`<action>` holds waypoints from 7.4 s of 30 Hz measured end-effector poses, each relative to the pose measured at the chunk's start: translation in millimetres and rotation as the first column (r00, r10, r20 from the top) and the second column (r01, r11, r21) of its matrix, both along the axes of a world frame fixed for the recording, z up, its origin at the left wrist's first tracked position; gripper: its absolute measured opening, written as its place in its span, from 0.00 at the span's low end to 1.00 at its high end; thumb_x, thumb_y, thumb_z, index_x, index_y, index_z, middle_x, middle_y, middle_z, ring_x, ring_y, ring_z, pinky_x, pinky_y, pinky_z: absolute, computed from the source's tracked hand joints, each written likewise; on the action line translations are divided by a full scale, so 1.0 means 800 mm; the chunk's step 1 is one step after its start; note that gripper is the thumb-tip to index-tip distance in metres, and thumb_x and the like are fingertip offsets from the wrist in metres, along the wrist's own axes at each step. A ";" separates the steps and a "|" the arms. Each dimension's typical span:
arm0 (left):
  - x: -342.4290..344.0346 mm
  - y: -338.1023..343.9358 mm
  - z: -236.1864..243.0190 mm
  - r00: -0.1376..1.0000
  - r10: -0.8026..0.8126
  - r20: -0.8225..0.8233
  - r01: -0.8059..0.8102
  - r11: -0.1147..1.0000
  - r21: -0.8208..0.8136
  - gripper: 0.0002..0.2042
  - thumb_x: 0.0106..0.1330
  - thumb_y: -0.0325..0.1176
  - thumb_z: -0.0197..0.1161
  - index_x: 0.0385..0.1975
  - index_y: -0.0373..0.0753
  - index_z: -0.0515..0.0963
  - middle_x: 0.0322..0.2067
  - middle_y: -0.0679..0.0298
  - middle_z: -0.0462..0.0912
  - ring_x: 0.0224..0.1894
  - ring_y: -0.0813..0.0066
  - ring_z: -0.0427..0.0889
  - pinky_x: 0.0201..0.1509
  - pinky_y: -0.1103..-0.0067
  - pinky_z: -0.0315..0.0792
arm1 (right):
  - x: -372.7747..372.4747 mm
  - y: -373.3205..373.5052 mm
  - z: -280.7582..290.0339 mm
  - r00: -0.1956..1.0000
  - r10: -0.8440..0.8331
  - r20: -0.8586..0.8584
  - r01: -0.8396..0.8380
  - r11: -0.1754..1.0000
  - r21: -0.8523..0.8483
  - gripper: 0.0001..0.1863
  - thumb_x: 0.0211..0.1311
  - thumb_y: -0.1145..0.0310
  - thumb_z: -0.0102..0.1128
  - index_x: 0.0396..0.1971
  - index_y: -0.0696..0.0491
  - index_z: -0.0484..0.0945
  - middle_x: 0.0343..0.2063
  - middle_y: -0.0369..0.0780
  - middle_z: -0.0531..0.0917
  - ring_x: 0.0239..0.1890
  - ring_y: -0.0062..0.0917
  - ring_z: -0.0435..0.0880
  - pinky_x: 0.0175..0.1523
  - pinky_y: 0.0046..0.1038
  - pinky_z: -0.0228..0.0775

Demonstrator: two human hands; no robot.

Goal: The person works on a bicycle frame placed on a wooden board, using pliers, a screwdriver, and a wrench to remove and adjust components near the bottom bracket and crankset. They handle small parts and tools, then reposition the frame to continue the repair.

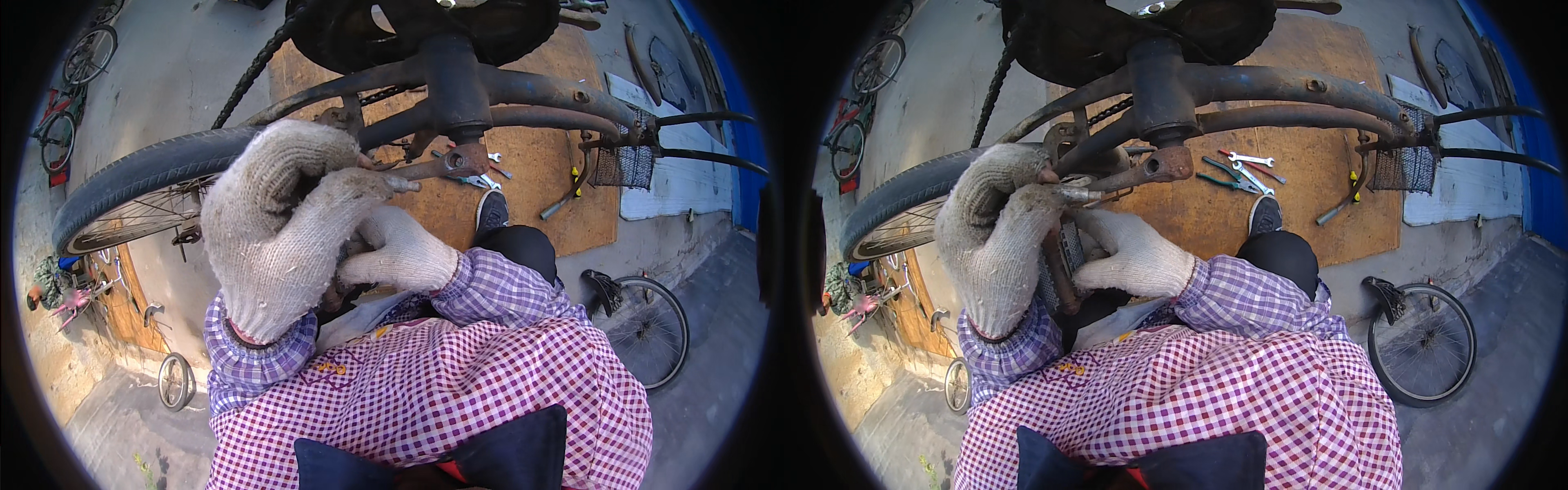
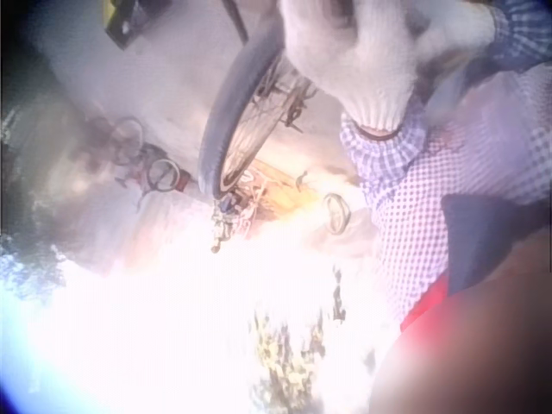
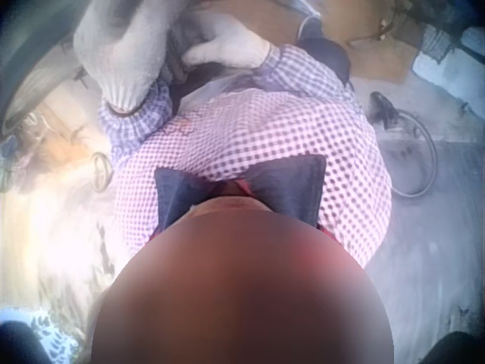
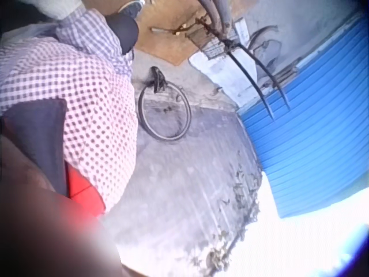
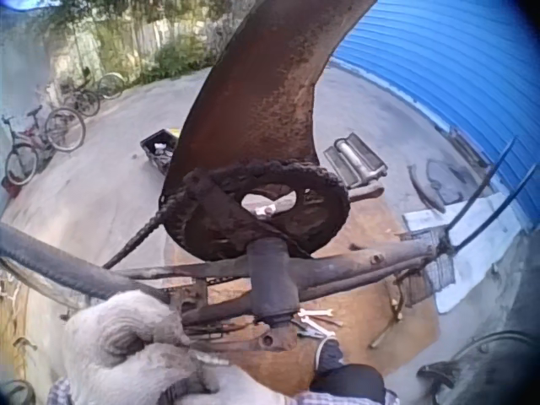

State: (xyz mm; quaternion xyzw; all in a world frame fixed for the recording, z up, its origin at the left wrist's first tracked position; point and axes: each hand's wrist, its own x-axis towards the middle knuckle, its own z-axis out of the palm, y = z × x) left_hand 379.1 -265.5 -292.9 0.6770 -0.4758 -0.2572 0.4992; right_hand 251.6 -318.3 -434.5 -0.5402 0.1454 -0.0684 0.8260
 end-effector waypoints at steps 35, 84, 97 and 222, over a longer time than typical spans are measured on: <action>-0.044 -0.007 -0.075 0.946 -0.321 0.046 0.323 0.945 -0.044 0.19 0.56 0.27 0.78 0.47 0.31 0.84 0.45 0.56 0.88 0.48 0.65 0.88 0.56 0.69 0.83 | -0.049 -0.007 -0.138 0.973 0.232 0.018 -0.217 0.935 -0.281 0.26 0.63 0.59 0.72 0.60 0.51 0.81 0.50 0.44 0.87 0.51 0.31 0.86 0.56 0.34 0.78; -0.010 0.016 -0.096 0.907 -0.421 0.010 0.413 0.883 -0.222 0.19 0.64 0.26 0.71 0.55 0.31 0.81 0.48 0.52 0.86 0.50 0.66 0.88 0.55 0.75 0.82 | -0.009 0.072 -0.249 0.948 0.118 0.294 0.046 0.868 -0.495 0.21 0.72 0.63 0.65 0.62 0.52 0.79 0.60 0.45 0.80 0.62 0.37 0.80 0.67 0.41 0.75; -0.024 -0.002 -0.077 0.885 -0.465 -0.019 0.458 0.878 -0.138 0.18 0.65 0.26 0.70 0.54 0.30 0.81 0.47 0.52 0.86 0.48 0.67 0.88 0.52 0.76 0.83 | -0.008 0.066 -0.235 0.940 0.084 0.331 0.069 0.903 -0.425 0.23 0.71 0.62 0.67 0.63 0.51 0.78 0.60 0.44 0.80 0.62 0.36 0.80 0.67 0.41 0.76; 0.062 0.083 -0.296 0.836 0.395 0.380 -0.547 0.646 0.532 0.36 0.65 0.37 0.67 0.73 0.32 0.64 0.64 0.42 0.77 0.66 0.46 0.78 0.68 0.65 0.72 | 0.018 -0.043 -0.063 0.907 -0.319 -0.276 0.403 0.847 0.347 0.15 0.76 0.64 0.57 0.48 0.62 0.79 0.29 0.38 0.84 0.27 0.17 0.86 0.23 0.15 0.73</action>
